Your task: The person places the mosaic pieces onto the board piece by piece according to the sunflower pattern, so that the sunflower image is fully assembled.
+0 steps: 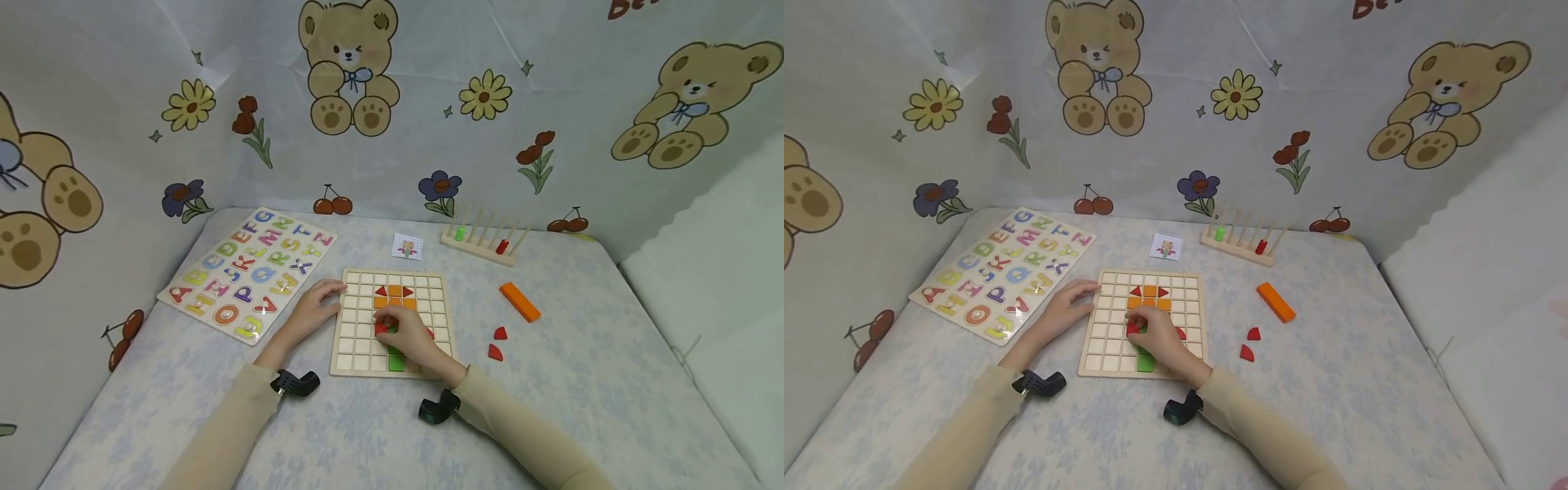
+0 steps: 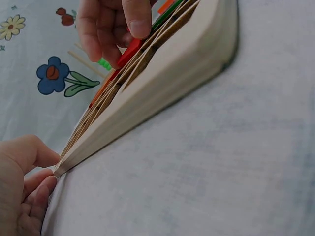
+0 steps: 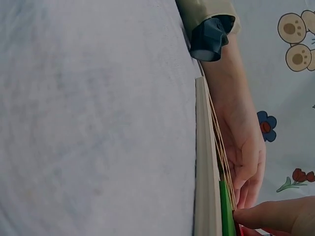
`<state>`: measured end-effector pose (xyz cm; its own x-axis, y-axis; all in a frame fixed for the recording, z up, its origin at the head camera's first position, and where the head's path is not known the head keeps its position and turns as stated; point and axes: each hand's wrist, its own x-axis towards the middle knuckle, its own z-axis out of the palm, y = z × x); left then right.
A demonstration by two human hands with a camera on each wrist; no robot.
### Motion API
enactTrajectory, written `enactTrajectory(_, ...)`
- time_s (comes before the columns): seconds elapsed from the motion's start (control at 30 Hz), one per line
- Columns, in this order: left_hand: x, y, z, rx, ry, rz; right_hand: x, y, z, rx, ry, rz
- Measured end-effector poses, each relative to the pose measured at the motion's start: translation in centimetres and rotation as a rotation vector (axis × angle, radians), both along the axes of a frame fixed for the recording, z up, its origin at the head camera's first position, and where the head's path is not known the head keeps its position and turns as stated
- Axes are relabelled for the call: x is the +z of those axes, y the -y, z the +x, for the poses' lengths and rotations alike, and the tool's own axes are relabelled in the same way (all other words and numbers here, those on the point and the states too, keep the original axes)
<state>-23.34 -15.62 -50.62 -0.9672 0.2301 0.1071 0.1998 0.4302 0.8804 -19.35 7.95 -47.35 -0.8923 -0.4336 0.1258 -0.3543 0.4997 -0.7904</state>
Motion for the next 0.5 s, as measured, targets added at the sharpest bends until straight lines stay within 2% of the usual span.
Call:
enactTrajectory(0.3,-0.33,-0.01,-0.05,0.005,0.008,-0.002,-0.3,-0.07,0.28,0.047,-0.011,-0.036)
enactTrajectory(0.5,-0.16,0.06,-0.05,0.006,0.002,-0.004,0.07,-0.82,0.31,0.026,-0.001,-0.049)
